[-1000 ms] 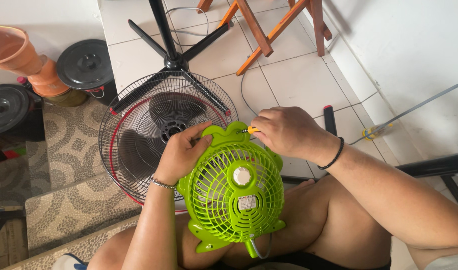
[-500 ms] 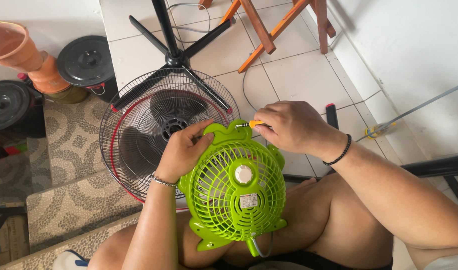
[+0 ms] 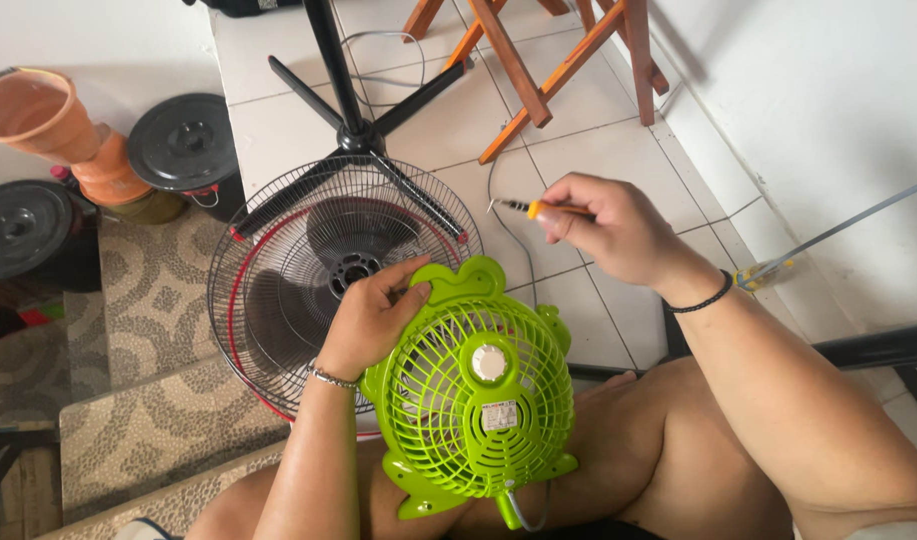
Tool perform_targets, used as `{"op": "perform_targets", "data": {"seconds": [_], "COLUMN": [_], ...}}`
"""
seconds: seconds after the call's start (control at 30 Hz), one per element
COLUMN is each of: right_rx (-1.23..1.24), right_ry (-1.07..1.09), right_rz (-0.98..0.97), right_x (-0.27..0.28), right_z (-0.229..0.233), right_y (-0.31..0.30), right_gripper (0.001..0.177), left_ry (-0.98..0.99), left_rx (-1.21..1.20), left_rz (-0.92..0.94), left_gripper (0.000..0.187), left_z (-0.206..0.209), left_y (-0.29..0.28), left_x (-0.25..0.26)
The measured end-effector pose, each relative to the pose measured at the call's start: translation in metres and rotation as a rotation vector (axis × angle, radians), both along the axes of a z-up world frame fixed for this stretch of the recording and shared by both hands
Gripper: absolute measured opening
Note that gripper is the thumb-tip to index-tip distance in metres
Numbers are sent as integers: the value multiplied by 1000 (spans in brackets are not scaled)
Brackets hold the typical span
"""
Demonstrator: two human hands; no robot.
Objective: The person disassembles a black standing fan by removing the front grille, fan blades, and central hub. They then use a screwdriver to remove screws from a small green portable fan.
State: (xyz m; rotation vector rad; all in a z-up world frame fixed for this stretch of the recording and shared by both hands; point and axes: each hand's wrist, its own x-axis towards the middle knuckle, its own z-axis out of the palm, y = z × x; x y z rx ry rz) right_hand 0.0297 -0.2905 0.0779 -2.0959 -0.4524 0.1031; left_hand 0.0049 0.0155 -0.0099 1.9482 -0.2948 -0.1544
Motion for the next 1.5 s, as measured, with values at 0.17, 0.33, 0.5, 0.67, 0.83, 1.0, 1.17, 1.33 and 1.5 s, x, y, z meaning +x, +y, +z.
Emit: {"op": "perform_targets", "data": {"seconds": [0.17, 0.33, 0.5, 0.67, 0.83, 1.0, 1.17, 1.33, 1.5], "right_rx": [184, 264, 294, 263, 151, -246, -211, -162, -236], "right_ry": [43, 59, 123, 260, 422, 357, 536, 610, 679], "right_rz": [-60, -164, -251, -358, -454, -415, -481, -473, -553], "right_x": [18, 37, 57, 78, 105, 123, 124, 120, 126], "right_z": [-5, -26, -53, -95, -136, -178, -219, -246, -241], "right_y": [-31, -60, -85, -109, -126, -149, -177, -190, -184], "right_gripper": [20, 17, 15, 18, 19, 24, 26, 31, 31], "left_ry": [3, 27, 95, 211, 219, 300, 358, 330, 313], "left_rx": [-16, 10, -49, -18, 111, 158, 95, 160, 218], "left_rz": [4, 29, 57, 84, 95, 112, 106, 86, 46], "left_gripper": [41, 43, 42, 44, 46, 47, 49, 51, 50], "left_z": [-7, -11, -11, -19, -19, -22, -32, -40, -44], "left_y": [1, 1, 1, 2, 2, 5, 9, 14, 19], "left_x": [0, 1, 1, 2, 6, 6, 10, 10, 15]}}
